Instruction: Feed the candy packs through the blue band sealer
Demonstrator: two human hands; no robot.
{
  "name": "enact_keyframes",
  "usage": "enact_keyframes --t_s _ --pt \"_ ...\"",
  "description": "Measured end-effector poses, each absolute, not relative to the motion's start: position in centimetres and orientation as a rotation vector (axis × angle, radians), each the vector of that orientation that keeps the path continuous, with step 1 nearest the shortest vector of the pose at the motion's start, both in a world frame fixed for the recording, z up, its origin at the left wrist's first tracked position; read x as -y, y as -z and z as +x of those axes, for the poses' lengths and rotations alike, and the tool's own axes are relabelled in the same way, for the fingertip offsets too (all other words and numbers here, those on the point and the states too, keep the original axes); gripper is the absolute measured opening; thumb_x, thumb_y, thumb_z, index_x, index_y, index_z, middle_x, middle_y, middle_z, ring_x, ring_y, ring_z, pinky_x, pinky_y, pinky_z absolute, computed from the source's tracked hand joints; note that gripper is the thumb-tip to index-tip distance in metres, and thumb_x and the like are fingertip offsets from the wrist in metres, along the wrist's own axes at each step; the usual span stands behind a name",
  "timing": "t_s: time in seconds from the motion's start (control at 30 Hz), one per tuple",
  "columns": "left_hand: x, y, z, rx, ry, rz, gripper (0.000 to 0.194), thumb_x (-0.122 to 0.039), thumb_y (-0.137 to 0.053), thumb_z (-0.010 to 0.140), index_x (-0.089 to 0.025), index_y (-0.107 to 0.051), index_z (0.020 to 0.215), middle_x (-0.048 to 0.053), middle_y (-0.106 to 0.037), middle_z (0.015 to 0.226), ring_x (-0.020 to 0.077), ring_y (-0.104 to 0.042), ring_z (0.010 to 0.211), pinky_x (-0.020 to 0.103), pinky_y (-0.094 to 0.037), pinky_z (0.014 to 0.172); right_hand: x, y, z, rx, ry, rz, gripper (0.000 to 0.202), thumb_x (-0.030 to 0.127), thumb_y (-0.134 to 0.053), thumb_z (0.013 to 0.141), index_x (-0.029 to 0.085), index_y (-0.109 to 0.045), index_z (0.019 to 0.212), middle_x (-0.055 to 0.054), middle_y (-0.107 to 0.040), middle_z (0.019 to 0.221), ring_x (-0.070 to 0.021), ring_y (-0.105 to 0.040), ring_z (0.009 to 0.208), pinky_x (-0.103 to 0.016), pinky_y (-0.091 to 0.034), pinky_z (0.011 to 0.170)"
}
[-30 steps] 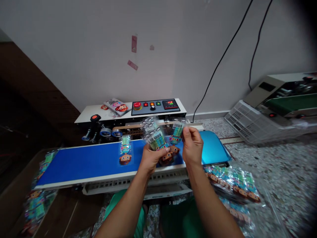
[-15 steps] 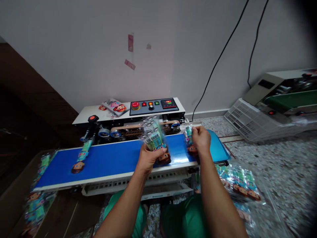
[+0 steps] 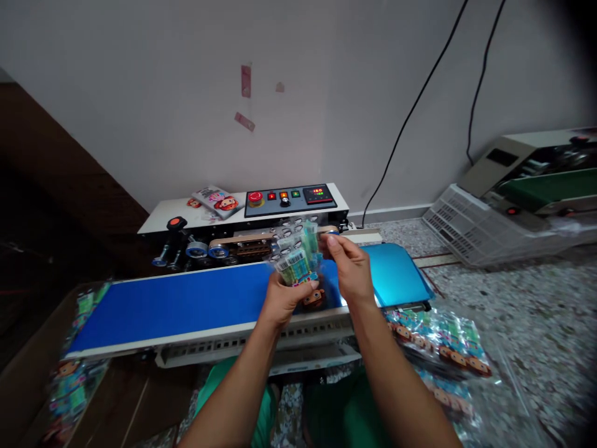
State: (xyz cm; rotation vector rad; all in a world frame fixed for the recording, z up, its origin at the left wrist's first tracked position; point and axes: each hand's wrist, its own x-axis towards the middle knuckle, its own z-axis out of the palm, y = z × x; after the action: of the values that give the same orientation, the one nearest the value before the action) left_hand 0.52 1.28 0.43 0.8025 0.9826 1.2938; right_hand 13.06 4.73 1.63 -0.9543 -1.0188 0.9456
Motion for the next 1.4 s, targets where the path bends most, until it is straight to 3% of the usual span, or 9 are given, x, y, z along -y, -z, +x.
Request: enact_keyframes --t_s 0.13,0.27,0.43,0.57,0.8,1.1,1.3,1.4 --pt "-1.2 -0.5 0.7 -0.964 -1.326 0.788 0.041 -0.016 -0.082 0.052 -0.014 -0.069 0.091 0.005 -0.073 0.083 0.0182 -0.067 0.072 0.031 -0.054 0.072 -4.4 -1.8 12.8 0.916 -0.899 -0.935 0.028 0.043 -0.055 0.084 0.020 -0.065 0.096 -0.004 -0.071 0.091 -0.0164 -0.065 0.081 -0.031 -0.051 0.073" --pt "-1.2 -0.2 0.7 -0.929 -1.317 0.869 0.036 -0.017 -0.080 0.056 -0.014 -0.070 0.090 0.004 -0.073 0.083 0.0177 -0.067 0.074 0.030 -0.053 0.075 -4.4 -1.9 12.8 0.969 -1.076 -0.926 0.030 0.040 -0.065 0.077 0.020 -0.067 0.099 -0.004 -0.070 0.096 -0.0161 -0.064 0.086 -0.029 -0.049 0.077" --pt "-0.8 -0.5 0.8 -0.913 -1.247 0.847 0.039 -0.018 -0.082 0.052 -0.014 -0.070 0.088 0.005 -0.073 0.081 0.0216 -0.067 0.078 0.035 -0.054 0.078 -4.4 -1.7 12.9 0.868 -1.321 -0.823 0.037 0.044 -0.062 0.078 0.022 -0.064 0.108 -0.003 -0.070 0.089 -0.0149 -0.063 0.074 -0.028 -0.049 0.066" --pt "-0.6 -0.7 1.2 -0.943 -1.212 0.816 0.035 -0.018 -0.083 0.050 -0.013 -0.069 0.082 0.004 -0.072 0.075 0.0196 -0.067 0.073 0.034 -0.055 0.076 -4.0 -1.9 12.8 0.947 -1.003 -0.909 0.024 0.040 -0.062 0.079 0.019 -0.070 0.087 -0.001 -0.069 0.082 -0.0148 -0.062 0.077 -0.027 -0.047 0.071" --pt "-0.7 -0.7 2.0 -0.937 -1.325 0.775 0.038 -0.020 -0.084 0.047 -0.013 -0.069 0.081 0.004 -0.072 0.073 0.0203 -0.068 0.073 0.033 -0.056 0.075 -3.4 -2.4 12.1 0.937 -0.530 -1.056 0.025 0.038 -0.055 0.085 0.017 -0.068 0.086 -0.002 -0.068 0.084 -0.0144 -0.060 0.080 -0.027 -0.046 0.074" --pt "-1.2 -0.1 1.4 -0.936 -1.386 0.715 0.047 -0.016 -0.082 0.051 -0.015 -0.067 0.096 0.007 -0.073 0.091 0.0222 -0.069 0.080 0.037 -0.054 0.078 -3.6 -2.7 13.6 0.809 -0.301 -1.050 0.027 0.040 -0.053 0.085 0.016 -0.064 0.087 -0.002 -0.064 0.083 -0.0141 -0.059 0.078 -0.028 -0.047 0.073" --pt "-1.6 -0.4 0.7 -0.917 -1.393 0.732 0.040 -0.016 -0.080 0.054 -0.014 -0.069 0.092 0.008 -0.074 0.091 0.0236 -0.069 0.080 0.038 -0.054 0.077 -3.6 -2.9 14.8 0.898 -0.274 -1.147 0.028 0.041 -0.053 0.085 0.015 -0.065 0.086 -0.001 -0.062 0.074 -0.0127 -0.057 0.071 -0.025 -0.044 0.066" --pt "-1.4 -1.0 0.6 -0.934 -1.394 0.737 0.037 -0.017 -0.080 0.054 -0.013 -0.070 0.089 0.008 -0.074 0.087 0.0232 -0.069 0.076 0.036 -0.055 0.075 -4.0 -2.3 16.0 0.988 -0.381 -1.248 0.031 0.044 -0.052 0.085 0.017 -0.065 0.089 0.002 -0.058 0.065 -0.0110 -0.052 0.057 -0.024 -0.041 0.057"
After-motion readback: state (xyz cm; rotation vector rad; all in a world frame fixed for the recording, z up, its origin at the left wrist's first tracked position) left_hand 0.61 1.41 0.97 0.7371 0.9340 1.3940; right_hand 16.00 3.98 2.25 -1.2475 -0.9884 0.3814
